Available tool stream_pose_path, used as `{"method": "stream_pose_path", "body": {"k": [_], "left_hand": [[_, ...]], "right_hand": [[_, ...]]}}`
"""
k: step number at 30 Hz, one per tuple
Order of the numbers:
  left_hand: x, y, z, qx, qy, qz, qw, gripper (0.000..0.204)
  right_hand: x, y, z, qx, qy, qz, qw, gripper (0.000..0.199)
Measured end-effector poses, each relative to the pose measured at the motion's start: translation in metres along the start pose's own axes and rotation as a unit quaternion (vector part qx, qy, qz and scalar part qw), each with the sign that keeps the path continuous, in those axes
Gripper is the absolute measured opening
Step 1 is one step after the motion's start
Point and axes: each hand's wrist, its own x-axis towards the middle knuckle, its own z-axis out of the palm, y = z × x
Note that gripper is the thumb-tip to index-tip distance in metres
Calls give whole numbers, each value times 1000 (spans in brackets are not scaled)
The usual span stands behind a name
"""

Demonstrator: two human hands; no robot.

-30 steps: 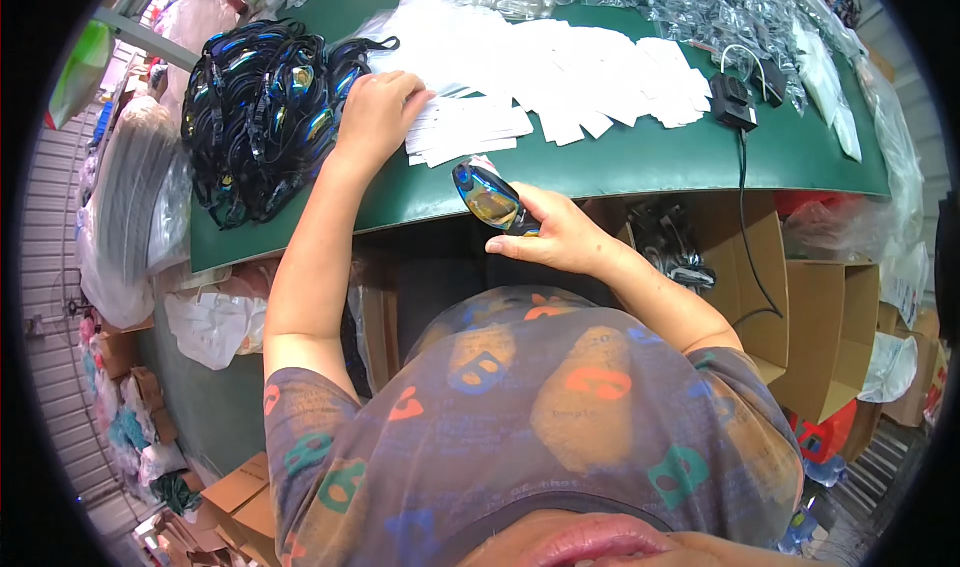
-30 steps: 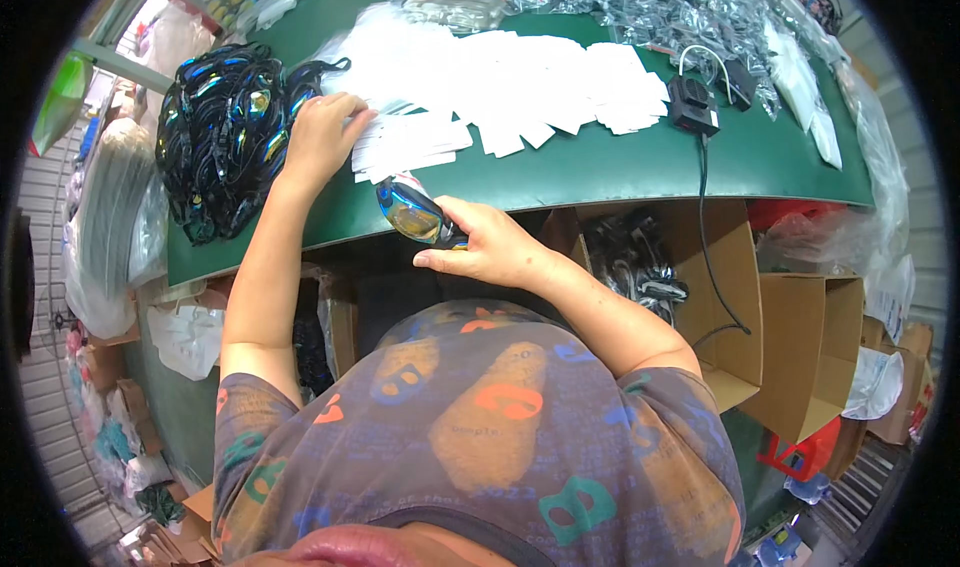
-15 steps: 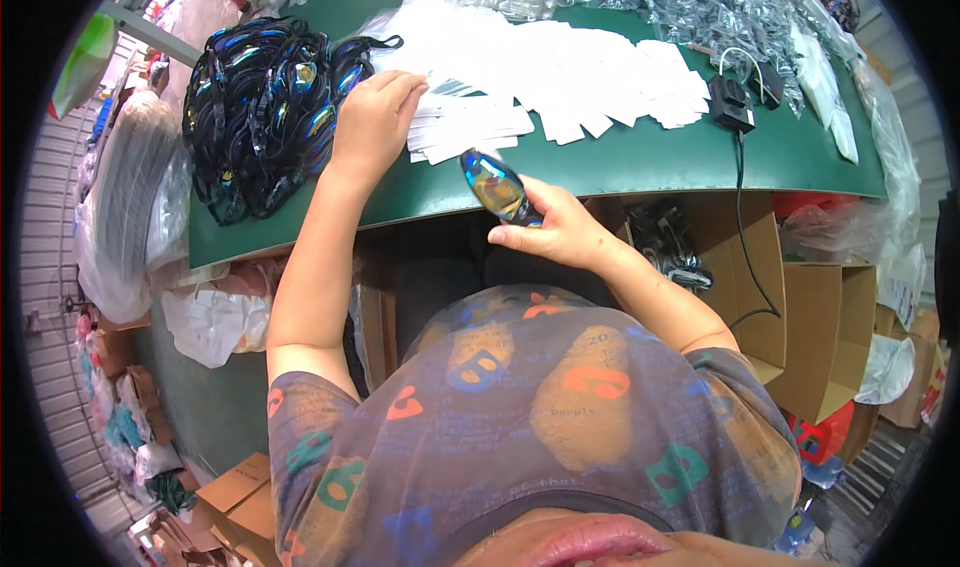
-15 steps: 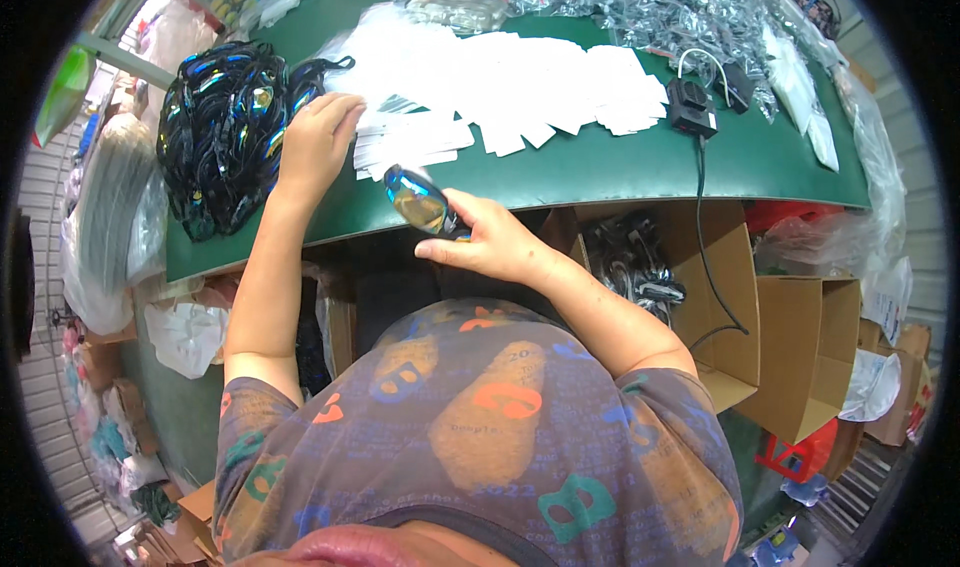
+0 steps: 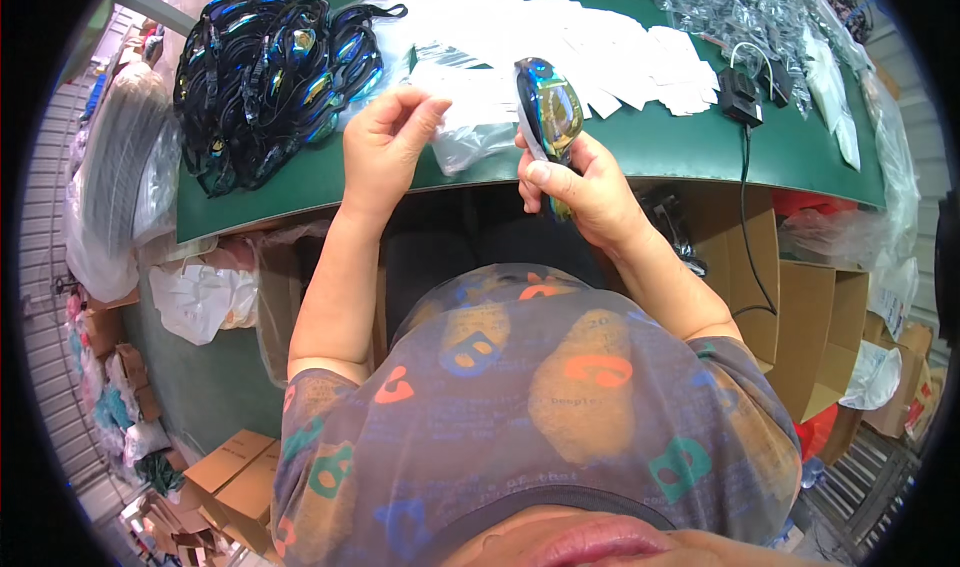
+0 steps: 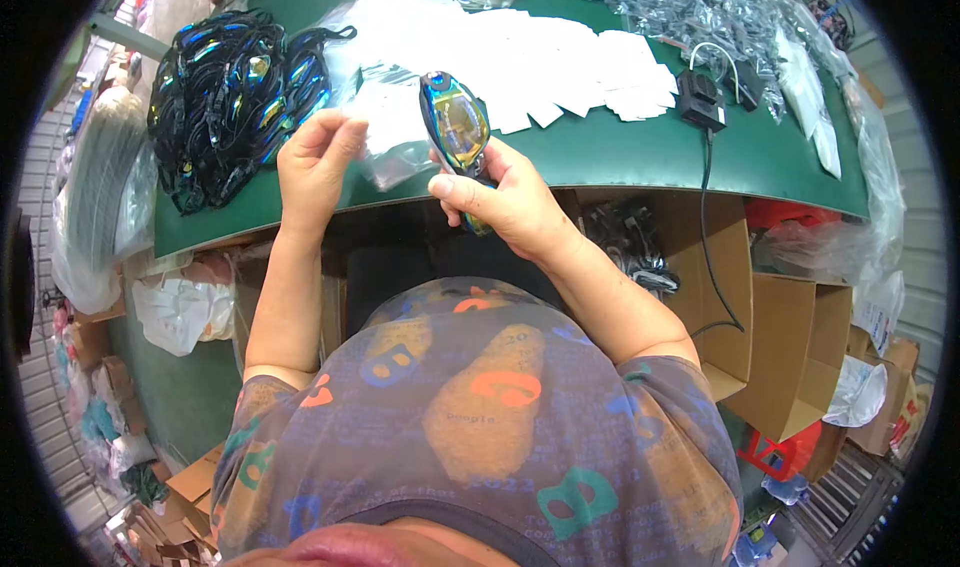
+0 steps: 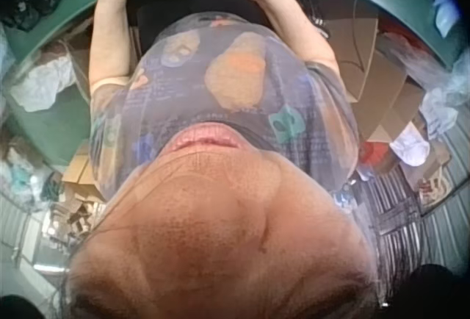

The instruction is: Package swim goggles into individual plastic bags along with instruction manuals.

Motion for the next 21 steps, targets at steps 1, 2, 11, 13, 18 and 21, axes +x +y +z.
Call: {"method": "stream_pose_path", "body": {"k": [1, 2, 11, 13, 18, 21], "left_hand": [[0, 9, 8, -9, 12, 20, 1000, 12], [-2, 18, 14, -18, 25, 41, 999, 9], [-9, 38, 17, 212, 30, 263, 941, 16], [-9, 43, 15, 250, 18, 279, 927, 17], [-9, 49, 19, 255, 5, 306, 917, 18], [-9, 45, 20, 222, -14, 293, 930, 19]], "right_hand": [[1, -3, 3, -10, 11, -22, 1000, 44], [0, -6, 7, -20, 21, -46, 998, 44], [20, -19, 27, -203, 82, -219, 951, 30], [21, -17, 31, -229, 88, -232, 941, 27], [29, -15, 25, -298, 98, -275, 909, 27], [28, -16, 23, -331, 99, -267, 900, 38]]}}
